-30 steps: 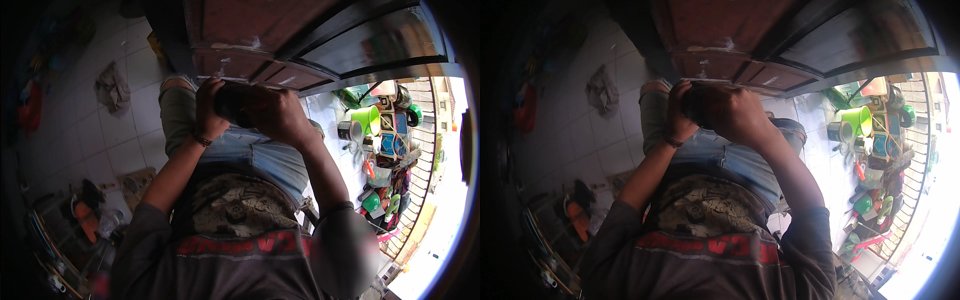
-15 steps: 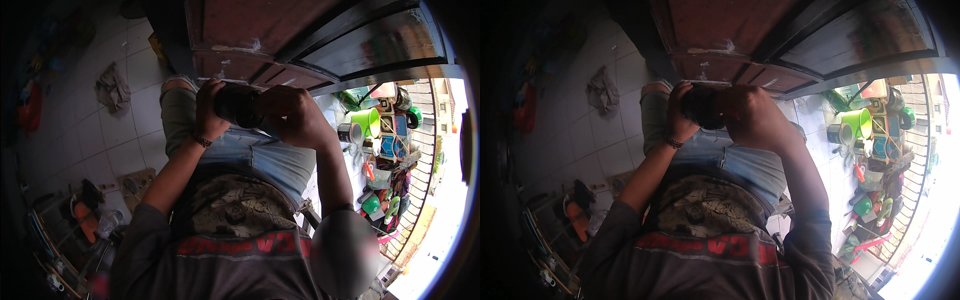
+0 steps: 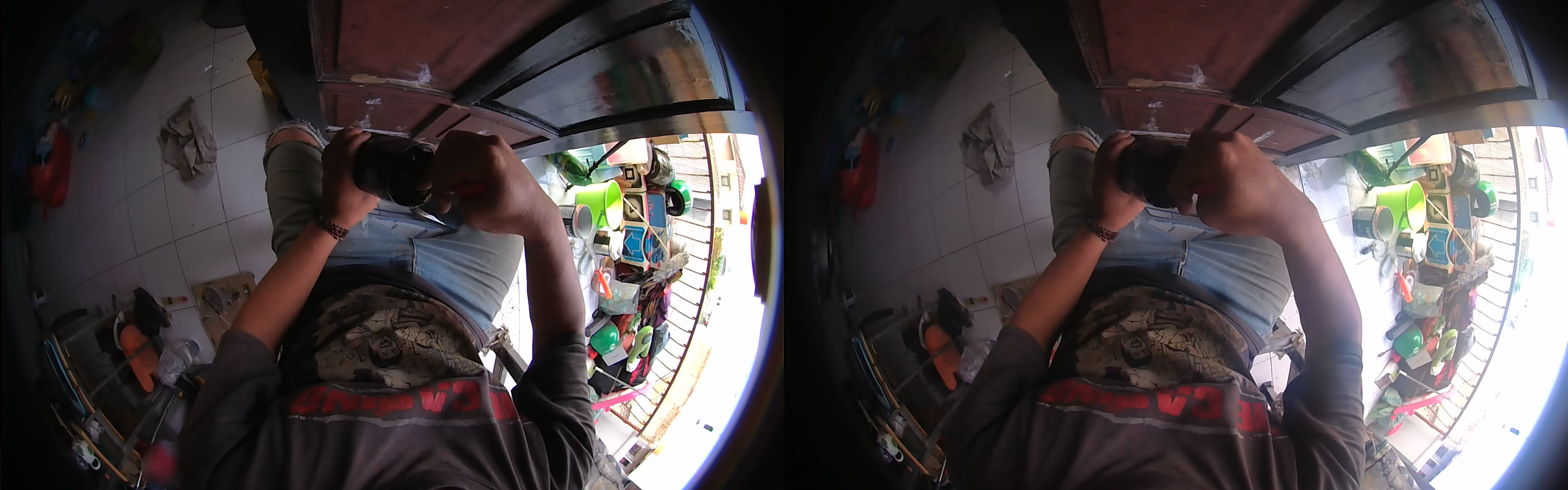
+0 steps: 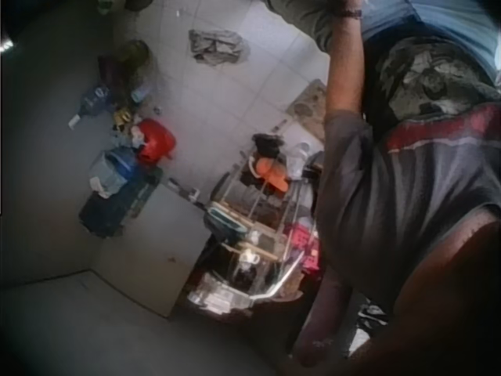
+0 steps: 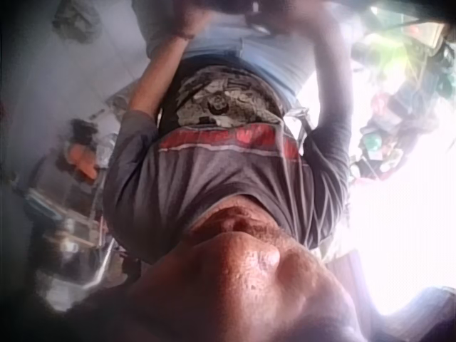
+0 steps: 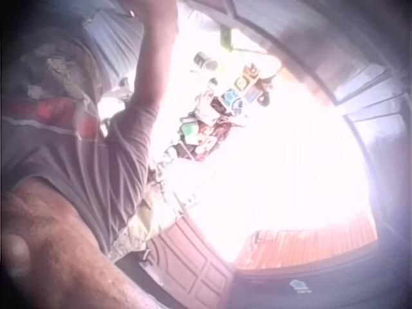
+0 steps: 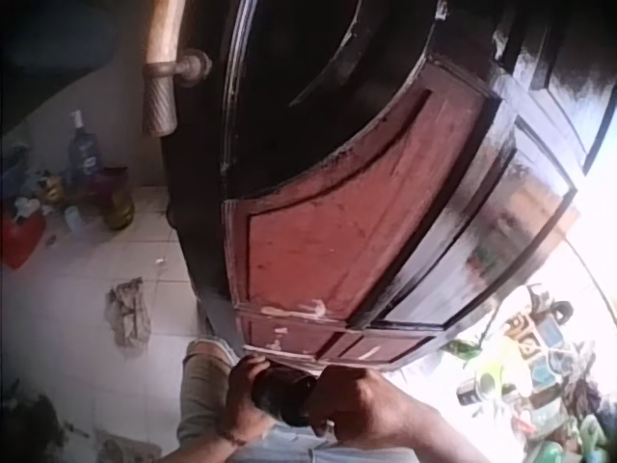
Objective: The person paints a reddish-brown wooden cabinet with black paint using a brush. They repeatedly dip the brush into a small paint can and apply the paint to the cabinet's surface and edges.
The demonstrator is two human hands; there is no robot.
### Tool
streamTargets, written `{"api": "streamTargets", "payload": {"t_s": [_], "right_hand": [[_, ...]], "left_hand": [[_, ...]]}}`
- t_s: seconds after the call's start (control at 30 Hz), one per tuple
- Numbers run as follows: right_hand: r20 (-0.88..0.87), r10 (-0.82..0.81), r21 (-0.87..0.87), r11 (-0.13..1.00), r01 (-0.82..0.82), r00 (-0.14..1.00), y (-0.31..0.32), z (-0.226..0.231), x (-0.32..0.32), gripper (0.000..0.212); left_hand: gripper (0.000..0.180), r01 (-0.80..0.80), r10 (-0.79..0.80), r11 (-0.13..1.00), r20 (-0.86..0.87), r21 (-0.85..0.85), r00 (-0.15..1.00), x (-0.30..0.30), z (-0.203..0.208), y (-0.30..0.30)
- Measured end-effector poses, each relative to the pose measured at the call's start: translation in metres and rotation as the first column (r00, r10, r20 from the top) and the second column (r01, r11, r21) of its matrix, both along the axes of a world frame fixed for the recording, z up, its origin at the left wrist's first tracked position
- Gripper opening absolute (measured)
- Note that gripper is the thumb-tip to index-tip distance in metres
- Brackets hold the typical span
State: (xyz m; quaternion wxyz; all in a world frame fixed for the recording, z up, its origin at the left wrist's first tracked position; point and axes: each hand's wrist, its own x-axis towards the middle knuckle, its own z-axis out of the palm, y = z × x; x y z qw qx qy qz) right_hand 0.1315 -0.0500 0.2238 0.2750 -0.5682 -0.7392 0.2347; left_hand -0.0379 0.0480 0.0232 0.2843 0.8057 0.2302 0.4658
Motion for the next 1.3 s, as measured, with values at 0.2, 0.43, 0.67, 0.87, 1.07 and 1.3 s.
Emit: {"api": "streamTargets", "payload": {"t_s": [0.2, 0.43, 0.67, 0.87, 1.07, 1.3], "right_hand": [[-0.041, 0.012, -0.122, 0.992, -0.017, 0.999, -0.006, -0.007, 0.005, 0.022], [-0.156, -0.293, -0.121, 0.954, 0.276, 0.943, -0.010, -0.014, 0.001, 0.016], [0.020, -0.364, -0.071, 0.929, 0.364, 0.931, -0.009, -0.009, 0.001, 0.014], [-0.124, -0.298, -0.011, 0.954, 0.299, 0.947, -0.006, -0.022, -0.007, 0.019], [-0.026, -0.450, -0.021, 0.893, 0.450, 0.892, -0.008, -0.032, -0.008, 0.019], [-0.030, -0.508, -0.034, 0.861, 0.507, 0.861, -0.008, -0.016, -0.013, 0.017]], "left_hand": [[0.065, -0.001, 0.001, 1.000, -0.009, 0.000, 1.000, 0.002, -0.001, 0.000], [0.067, -0.008, 0.008, 1.000, -0.018, 0.009, 1.000, 0.001, 0.001, -0.001], [0.067, -0.027, 0.029, 0.999, -0.056, 0.041, 0.998, 0.003, 0.000, 0.000], [0.066, -0.045, 0.045, 0.999, -0.059, 0.014, 0.997, 0.005, 0.000, 0.001], [0.068, -0.041, 0.041, 0.999, -0.046, 0.000, 0.998, 0.003, -0.003, 0.002], [0.068, -0.078, 0.079, 0.996, -0.039, 0.034, 0.996, 0.003, -0.002, 0.001]]}}
